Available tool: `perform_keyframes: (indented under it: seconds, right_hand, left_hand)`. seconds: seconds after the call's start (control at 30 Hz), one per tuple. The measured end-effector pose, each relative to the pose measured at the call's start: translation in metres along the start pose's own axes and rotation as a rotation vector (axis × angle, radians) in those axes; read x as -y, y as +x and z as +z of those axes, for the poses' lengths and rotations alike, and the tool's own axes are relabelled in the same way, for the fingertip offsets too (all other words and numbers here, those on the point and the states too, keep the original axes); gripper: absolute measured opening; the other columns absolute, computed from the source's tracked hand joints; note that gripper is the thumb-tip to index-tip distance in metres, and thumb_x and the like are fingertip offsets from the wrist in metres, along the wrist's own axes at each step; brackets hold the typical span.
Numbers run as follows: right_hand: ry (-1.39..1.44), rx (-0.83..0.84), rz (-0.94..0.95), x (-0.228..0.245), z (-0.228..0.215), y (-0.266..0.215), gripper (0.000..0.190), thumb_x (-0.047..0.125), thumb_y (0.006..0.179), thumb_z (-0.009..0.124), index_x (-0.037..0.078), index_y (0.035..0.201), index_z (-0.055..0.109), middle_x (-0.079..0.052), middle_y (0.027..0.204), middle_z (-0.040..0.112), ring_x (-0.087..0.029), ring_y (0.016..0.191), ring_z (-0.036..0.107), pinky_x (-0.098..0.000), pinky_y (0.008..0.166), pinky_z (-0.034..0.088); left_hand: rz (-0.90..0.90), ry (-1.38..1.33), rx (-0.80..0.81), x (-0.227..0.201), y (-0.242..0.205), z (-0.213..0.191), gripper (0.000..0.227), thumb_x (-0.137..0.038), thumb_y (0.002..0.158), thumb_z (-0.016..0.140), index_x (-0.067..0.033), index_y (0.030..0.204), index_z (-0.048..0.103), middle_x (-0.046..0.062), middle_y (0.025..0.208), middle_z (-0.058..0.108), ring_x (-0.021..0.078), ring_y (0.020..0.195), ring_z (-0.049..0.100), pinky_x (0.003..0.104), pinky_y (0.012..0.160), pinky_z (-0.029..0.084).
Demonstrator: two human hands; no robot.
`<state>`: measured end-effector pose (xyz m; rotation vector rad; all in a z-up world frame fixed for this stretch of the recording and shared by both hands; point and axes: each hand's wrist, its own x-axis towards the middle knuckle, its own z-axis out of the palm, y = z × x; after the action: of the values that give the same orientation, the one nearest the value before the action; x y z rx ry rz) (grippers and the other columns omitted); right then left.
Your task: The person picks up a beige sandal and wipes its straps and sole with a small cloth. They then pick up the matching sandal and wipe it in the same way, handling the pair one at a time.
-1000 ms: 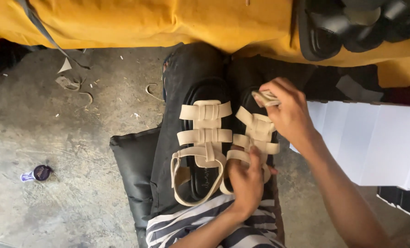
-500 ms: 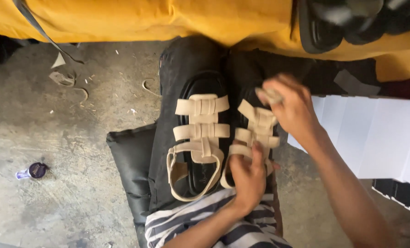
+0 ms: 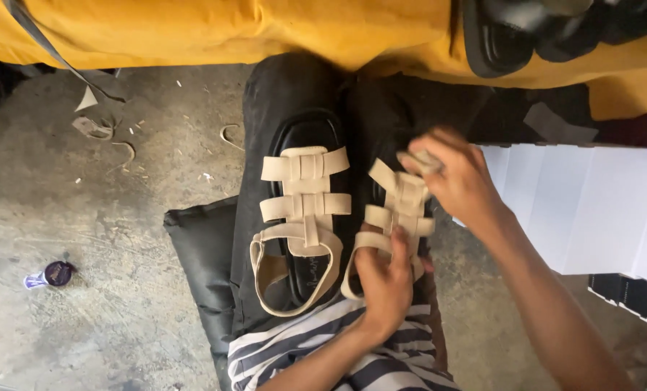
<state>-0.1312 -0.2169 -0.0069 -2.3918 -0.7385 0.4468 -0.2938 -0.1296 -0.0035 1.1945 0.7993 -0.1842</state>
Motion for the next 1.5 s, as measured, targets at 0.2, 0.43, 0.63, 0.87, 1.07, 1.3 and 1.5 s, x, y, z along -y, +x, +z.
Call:
perform_keyframes:
  seconds: [0.2,0.43,0.63,0.87,1.07,1.3,1.5]
  right_hand:
    - [-0.024,-0.137,-0.106,0.001,0.006,0.001,0.015,0.003,0.087,0.076,0.009,0.099,0.068,-0.012,0.080,0.058,-0.041,0.078,0.063,-0.0467,0.077,0.052]
    - [0.031,-0.119,-0.076,0.003,0.002,-0.004,0.011,0.010,0.092,0.076,0.008,0.098,0.067,-0.012,0.081,0.059,-0.037,0.077,0.062,-0.0423,0.075,0.051]
    - [-0.001,-0.162,-0.094,-0.016,0.015,0.006,0.012,0.009,0.093,0.076,0.008,0.100,0.067,-0.012,0.082,0.058,-0.038,0.078,0.062,-0.0443,0.076,0.051]
    - [0.002,-0.152,-0.107,-0.013,0.017,0.013,0.016,0.015,0.094,0.080,0.008,0.096,0.066,-0.011,0.079,0.057,-0.037,0.076,0.061,-0.0442,0.074,0.050]
    - [0.000,-0.059,-0.065,0.001,0.002,-0.007,0.015,0.011,0.089,0.079,0.008,0.094,0.066,-0.013,0.079,0.059,-0.039,0.074,0.062,-0.0432,0.072,0.050]
    - [-0.015,-0.066,-0.093,-0.019,0.006,-0.005,0.014,0.003,0.089,0.075,0.007,0.096,0.064,-0.013,0.079,0.055,-0.040,0.076,0.060,-0.0460,0.074,0.049]
    - [0.032,-0.194,-0.109,-0.022,0.020,0.016,0.016,0.012,0.096,0.084,0.009,0.095,0.068,-0.008,0.083,0.055,-0.030,0.076,0.060,-0.0388,0.074,0.048]
  left_hand:
    - [0.082,-0.285,-0.028,-0.026,0.000,-0.004,0.024,-0.017,0.109,0.050,0.0062,0.104,0.053,0.017,0.054,0.069,0.0204,0.047,0.071,0.026,0.043,0.054]
    - [0.064,-0.271,-0.023,0.029,0.003,0.000,0.031,-0.019,0.109,0.051,0.0081,0.095,0.059,0.018,0.053,0.067,0.0217,0.046,0.071,0.029,0.042,0.054]
    - [0.053,-0.341,-0.018,0.048,0.006,0.010,0.022,-0.016,0.108,0.049,0.0061,0.108,0.051,0.018,0.060,0.068,0.0241,0.049,0.071,0.028,0.041,0.055]
    - [0.091,-0.304,-0.025,-0.018,0.002,0.005,0.021,-0.014,0.107,0.051,0.0061,0.111,0.052,0.017,0.062,0.068,0.0250,0.050,0.072,0.029,0.041,0.057]
    - [0.070,-0.309,-0.014,-0.005,-0.002,0.004,0.018,-0.011,0.107,0.050,0.0063,0.107,0.053,0.019,0.060,0.069,0.0247,0.051,0.073,0.030,0.042,0.058]
    - [0.083,-0.345,-0.021,0.002,0.000,0.005,0.016,-0.011,0.108,0.048,0.0043,0.112,0.050,0.018,0.062,0.068,0.0251,0.051,0.073,0.030,0.043,0.059]
    - [0.153,-0.323,-0.005,0.026,0.006,0.007,0.014,-0.012,0.109,0.046,0.0016,0.110,0.048,0.016,0.061,0.067,0.0235,0.052,0.073,0.028,0.047,0.057]
